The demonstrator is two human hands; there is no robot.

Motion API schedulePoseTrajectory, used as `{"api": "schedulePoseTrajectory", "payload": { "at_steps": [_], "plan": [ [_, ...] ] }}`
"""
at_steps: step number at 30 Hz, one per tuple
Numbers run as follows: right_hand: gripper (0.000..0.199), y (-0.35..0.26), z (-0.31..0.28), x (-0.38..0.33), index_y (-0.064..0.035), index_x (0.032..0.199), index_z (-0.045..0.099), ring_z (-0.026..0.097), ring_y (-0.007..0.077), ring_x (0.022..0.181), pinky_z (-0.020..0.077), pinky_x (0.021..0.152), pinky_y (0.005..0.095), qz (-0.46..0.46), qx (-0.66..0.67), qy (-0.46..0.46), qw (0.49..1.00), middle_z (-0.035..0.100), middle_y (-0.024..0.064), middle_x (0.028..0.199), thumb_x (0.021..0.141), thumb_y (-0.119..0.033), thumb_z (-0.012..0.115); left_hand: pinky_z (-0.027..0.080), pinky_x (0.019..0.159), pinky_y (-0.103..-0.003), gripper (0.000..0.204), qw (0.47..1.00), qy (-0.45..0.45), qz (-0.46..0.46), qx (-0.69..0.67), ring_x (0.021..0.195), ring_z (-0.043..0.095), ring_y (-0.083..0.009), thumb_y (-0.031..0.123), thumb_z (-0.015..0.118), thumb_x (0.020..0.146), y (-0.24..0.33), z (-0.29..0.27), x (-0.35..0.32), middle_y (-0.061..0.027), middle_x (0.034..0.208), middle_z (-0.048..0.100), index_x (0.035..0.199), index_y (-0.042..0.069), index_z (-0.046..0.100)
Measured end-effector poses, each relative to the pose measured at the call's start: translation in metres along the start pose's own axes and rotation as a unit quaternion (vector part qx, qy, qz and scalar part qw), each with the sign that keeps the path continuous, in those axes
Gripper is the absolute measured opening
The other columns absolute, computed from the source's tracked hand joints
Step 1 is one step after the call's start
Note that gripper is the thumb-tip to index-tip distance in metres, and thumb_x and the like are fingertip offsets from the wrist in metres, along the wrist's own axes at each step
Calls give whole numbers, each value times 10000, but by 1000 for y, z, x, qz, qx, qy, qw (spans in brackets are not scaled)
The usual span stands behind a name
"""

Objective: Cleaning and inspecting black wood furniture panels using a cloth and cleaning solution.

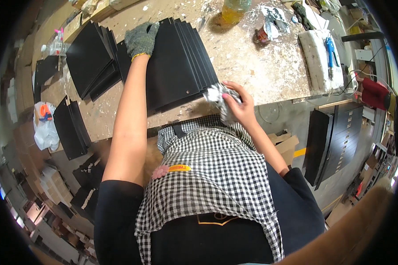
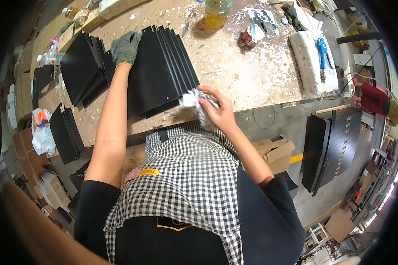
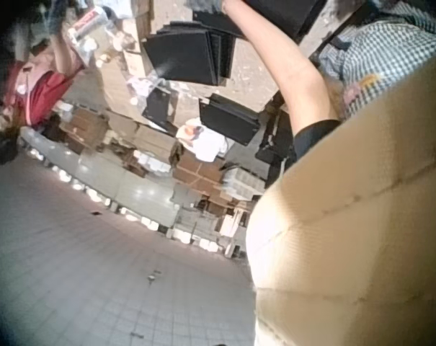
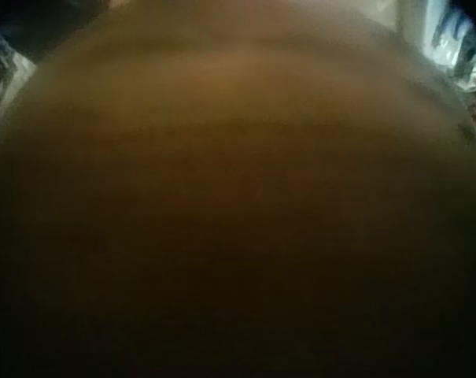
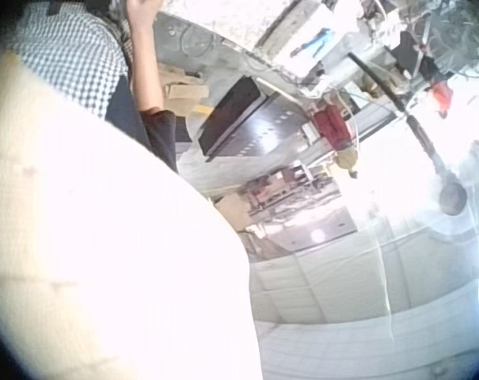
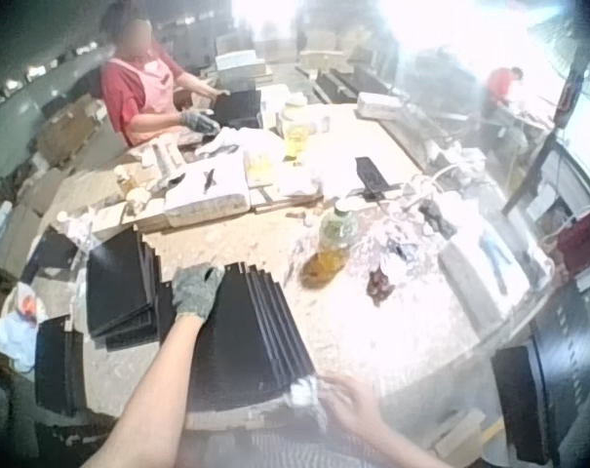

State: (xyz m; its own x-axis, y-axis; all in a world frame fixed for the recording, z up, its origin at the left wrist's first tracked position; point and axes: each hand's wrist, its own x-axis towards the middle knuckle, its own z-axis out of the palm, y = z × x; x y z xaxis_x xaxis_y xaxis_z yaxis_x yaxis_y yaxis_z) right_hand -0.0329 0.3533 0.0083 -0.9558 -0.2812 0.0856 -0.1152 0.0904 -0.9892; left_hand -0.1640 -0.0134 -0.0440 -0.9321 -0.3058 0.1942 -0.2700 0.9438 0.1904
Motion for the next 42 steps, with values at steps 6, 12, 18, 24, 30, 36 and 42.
{"api": "schedulePoseTrajectory", "payload": {
  "at_steps": [6, 12, 18, 24, 30, 36, 42],
  "plan": [
    [218, 43, 67, 80, -128, 1003, 779, 603, 257, 901, 498, 771, 357, -106, -114, -96, 983, 578, 97, 949, 788, -92, 780, 416, 1032, -441, 533, 999, -35, -16, 8, 1137, 617, -345, 571, 483, 964, 10, -14, 3, -129, 1209, 690, 1177, 140, 712],
    [182, 48, 75, 100, -96, 952, 770, 600, 278, 919, 492, 809, 360, -117, -97, -70, 986, 575, 101, 947, 776, -51, 763, 414, 1031, -447, 529, 1000, -27, -8, -1, 1120, 621, -356, 572, 499, 957, 16, -18, 1, -140, 1205, 691, 1174, 143, 717],
    [256, 34, 52, 48, -146, 965, 800, 593, 218, 903, 486, 782, 339, -76, -107, -119, 984, 589, 44, 898, 721, -68, 810, 427, 1014, -455, 515, 998, -40, -53, -15, 1111, 615, -382, 572, 516, 950, 15, -22, 0, -152, 1175, 699, 1161, 149, 720],
    [163, 59, 107, 187, -102, 909, 784, 635, 312, 871, 502, 776, 392, -135, -113, -20, 984, 652, 110, 899, 790, -211, 806, 439, 999, -468, 507, 998, -49, -48, -15, 1113, 612, -388, 565, 525, 944, 18, -28, 3, -148, 1172, 698, 1171, 154, 715],
    [111, 69, 108, 196, -130, 883, 778, 610, 313, 924, 501, 818, 398, -156, -78, -35, 984, 630, 103, 941, 774, -154, 785, 412, 1018, -441, 469, 997, -50, -48, -28, 1104, 618, -345, 529, 521, 950, 16, -17, 5, -134, 1164, 700, 1140, 151, 722],
    [237, 40, 30, 23, -155, 964, 780, 569, 262, 978, 481, 888, 375, -131, -74, -163, 975, 584, 68, 985, 767, -44, 709, 436, 998, -459, 478, 998, -39, -43, -12, 1105, 623, -357, 515, 529, 954, 17, -19, 3, -149, 1172, 697, 1148, 122, 719],
    [215, 25, -12, -38, -113, 1052, 776, 611, 195, 945, 498, 824, 323, 121, 94, -94, 984, 602, 52, 958, 838, -133, 767, 455, 996, -437, 500, 998, -27, -45, -25, 1123, 631, -361, 489, 540, 967, 16, -16, 4, -187, 1178, 690, 1156, 59, 712]
  ]
}}
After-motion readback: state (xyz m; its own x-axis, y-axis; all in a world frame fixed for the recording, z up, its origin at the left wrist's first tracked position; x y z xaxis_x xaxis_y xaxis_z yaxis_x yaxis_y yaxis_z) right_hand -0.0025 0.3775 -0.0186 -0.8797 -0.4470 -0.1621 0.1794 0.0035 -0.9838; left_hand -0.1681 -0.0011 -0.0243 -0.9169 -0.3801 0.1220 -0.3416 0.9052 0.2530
